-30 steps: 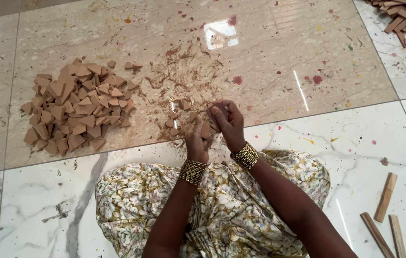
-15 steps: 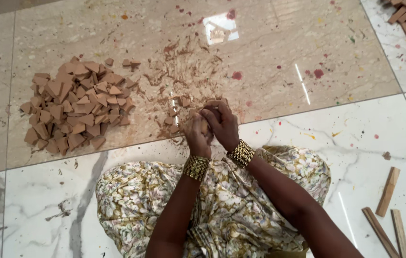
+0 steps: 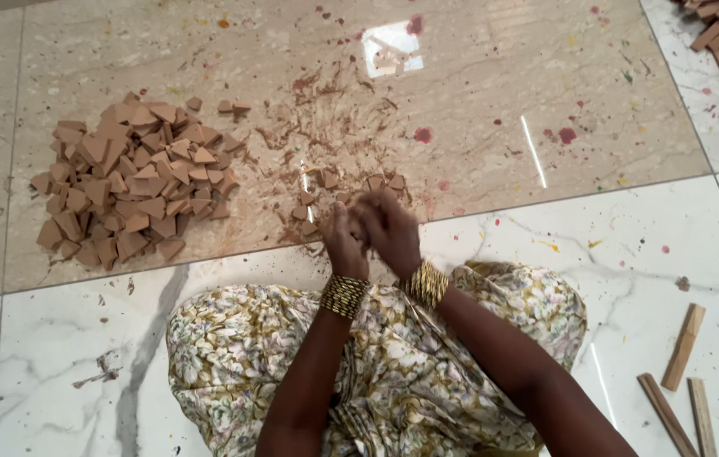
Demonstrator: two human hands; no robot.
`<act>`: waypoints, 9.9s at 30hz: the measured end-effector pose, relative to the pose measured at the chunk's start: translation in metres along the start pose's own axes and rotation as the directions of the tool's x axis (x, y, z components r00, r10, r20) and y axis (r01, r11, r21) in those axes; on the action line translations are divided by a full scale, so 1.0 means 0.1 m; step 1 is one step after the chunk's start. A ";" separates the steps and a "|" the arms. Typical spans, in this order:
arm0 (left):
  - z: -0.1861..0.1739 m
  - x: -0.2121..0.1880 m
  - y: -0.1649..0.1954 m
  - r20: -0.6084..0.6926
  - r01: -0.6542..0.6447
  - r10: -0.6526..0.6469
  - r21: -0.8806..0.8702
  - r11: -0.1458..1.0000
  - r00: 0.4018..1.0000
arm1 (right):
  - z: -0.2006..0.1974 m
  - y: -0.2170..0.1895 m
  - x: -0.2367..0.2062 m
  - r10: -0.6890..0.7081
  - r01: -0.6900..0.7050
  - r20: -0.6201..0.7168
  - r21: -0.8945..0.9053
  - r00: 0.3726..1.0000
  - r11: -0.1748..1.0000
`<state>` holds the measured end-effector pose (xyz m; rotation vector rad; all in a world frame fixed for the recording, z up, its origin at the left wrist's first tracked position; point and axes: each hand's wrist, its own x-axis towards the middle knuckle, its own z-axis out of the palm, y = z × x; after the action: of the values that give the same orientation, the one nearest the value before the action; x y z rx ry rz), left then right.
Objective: The person sits on the floor and breaks small triangular clay pieces apart by hand, adding the broken fragments to a growing pile of similar pieces beside them. They repeatedly pick up pieces, snap them, and place the fragments onto the pile on the tiled floor.
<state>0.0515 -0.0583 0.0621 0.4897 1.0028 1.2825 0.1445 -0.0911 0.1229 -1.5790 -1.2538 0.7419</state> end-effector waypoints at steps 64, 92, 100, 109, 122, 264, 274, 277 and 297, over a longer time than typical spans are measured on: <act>0.09 -0.09 0.23 0.300 0.153 -0.137 -0.032 0.988 0.944 | -0.20 0.12 0.18 -0.141 0.174 -0.111 0.387 0.984 0.906; -0.02 0.20 -0.06 0.106 0.061 -0.037 -0.230 0.971 0.994 | 0.07 0.09 -0.16 -0.210 0.219 -0.062 0.250 0.976 0.943; -0.03 -0.01 0.15 0.162 -0.041 0.047 -0.042 0.998 0.986 | -0.06 0.16 0.11 0.030 -0.066 0.074 0.561 0.997 0.825; -0.12 -0.05 0.20 0.376 0.067 -0.113 0.134 0.989 0.920 | -0.15 0.26 0.24 -0.054 -0.010 0.091 0.587 0.994 0.810; 0.21 -0.04 0.10 0.003 -0.091 0.092 -0.093 0.992 0.996 | 0.02 0.25 0.02 -0.302 0.301 -0.003 0.112 0.953 0.947; -0.30 0.17 -0.35 0.361 0.369 -0.215 -0.437 0.820 0.907 | 0.38 0.32 -0.08 -0.105 0.103 -0.028 -0.062 0.994 0.993; -0.30 0.12 -0.42 0.128 0.277 -0.251 -0.271 0.922 0.959 | 0.41 0.41 -0.04 -0.071 0.070 -0.019 -0.014 0.997 0.997; -0.33 0.12 -0.38 0.204 0.255 -0.193 -0.349 0.902 0.960 | 0.42 0.42 -0.03 -0.170 0.172 0.040 -0.045 0.985 0.984; -0.59 0.23 -0.39 0.623 0.418 0.142 -0.659 0.626 0.769 | 0.31 0.38 0.10 -0.027 0.037 -0.065 0.161 0.998 0.986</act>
<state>0.0236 -0.0593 -0.0063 0.1092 -0.1446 1.1384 0.1338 -0.0726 0.0774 -1.4357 -1.1418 0.7495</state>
